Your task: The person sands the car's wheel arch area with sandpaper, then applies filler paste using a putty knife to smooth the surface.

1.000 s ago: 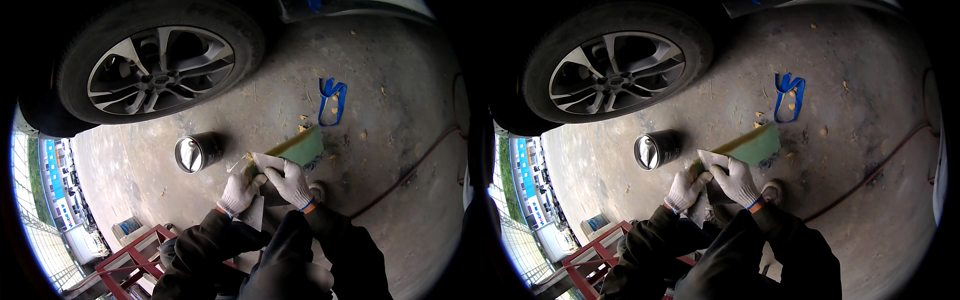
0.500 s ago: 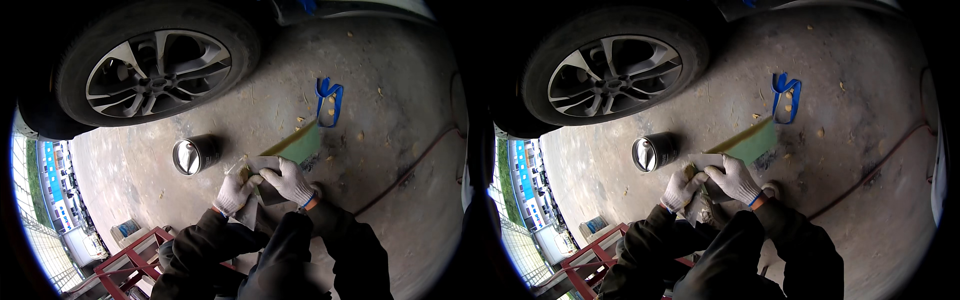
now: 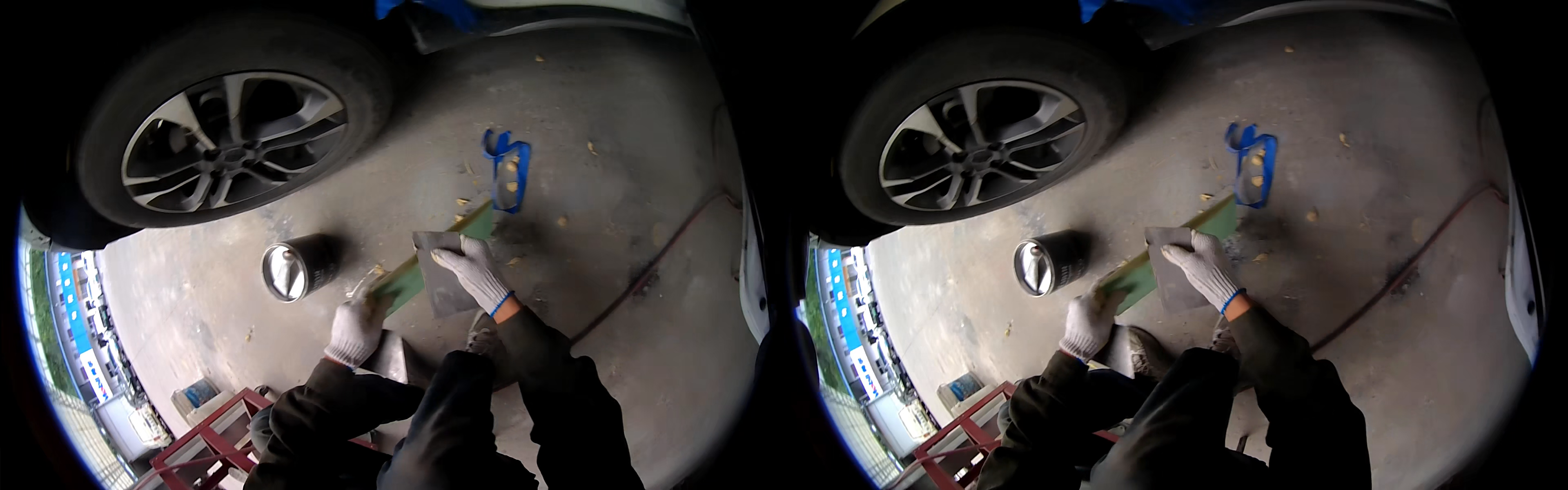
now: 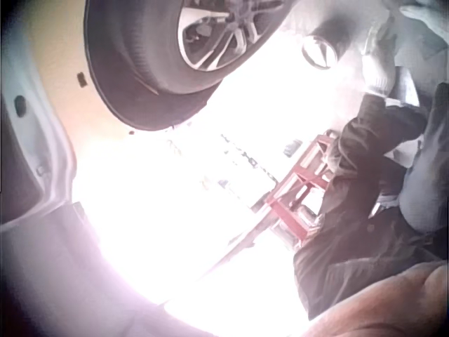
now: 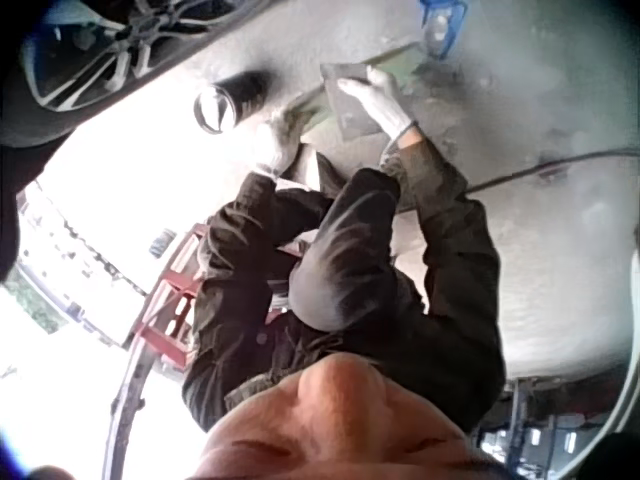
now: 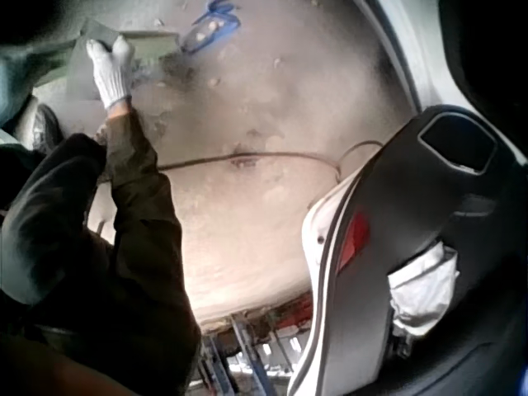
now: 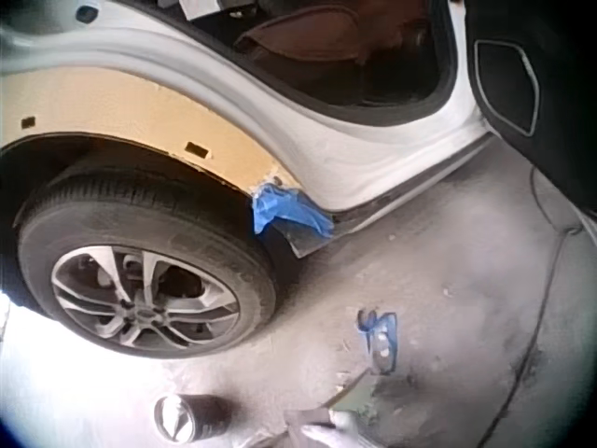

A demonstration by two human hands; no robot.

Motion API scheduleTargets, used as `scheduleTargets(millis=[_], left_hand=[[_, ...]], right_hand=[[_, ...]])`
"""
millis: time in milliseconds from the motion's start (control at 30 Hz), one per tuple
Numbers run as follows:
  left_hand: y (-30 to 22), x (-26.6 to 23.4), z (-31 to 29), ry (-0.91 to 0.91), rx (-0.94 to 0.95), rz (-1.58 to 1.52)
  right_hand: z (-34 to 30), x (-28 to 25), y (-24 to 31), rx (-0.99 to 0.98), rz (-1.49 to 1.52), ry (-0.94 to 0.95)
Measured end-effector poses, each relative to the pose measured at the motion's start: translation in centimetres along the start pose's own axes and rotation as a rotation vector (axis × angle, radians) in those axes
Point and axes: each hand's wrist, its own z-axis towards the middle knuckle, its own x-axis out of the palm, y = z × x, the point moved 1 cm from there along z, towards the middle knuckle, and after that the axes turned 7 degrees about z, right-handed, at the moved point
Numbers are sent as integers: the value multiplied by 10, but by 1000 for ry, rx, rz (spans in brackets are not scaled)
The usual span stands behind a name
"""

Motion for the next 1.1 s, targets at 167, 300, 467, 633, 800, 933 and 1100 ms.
scheduleTargets(millis=[167, 300, 467, 633, 800, 933, 1100], left_hand=[[-3, 1, -8, 34, -100, -117], [8, 9, -2, 32, -85, -144], [20, 22, -5, -54, -42, -304], [20, 21, -3, -40, -38, -281], [12, 16, 3, -5, -95, -282], [14, 19, 2, -6, -134, -441], [10, 15, 3, 50, -127, -375]], right_hand=[[31, -79, -67, -38, 37, -448], [52, -97, -107, -184, 261, -544], [49, -70, -86, -64, -169, -416], [56, -80, -62, 50, 84, -404], [47, -49, -56, -128, -378, 3], [53, -74, -56, 91, -51, -308], [11, 5, -66, -151, -265, -100]])
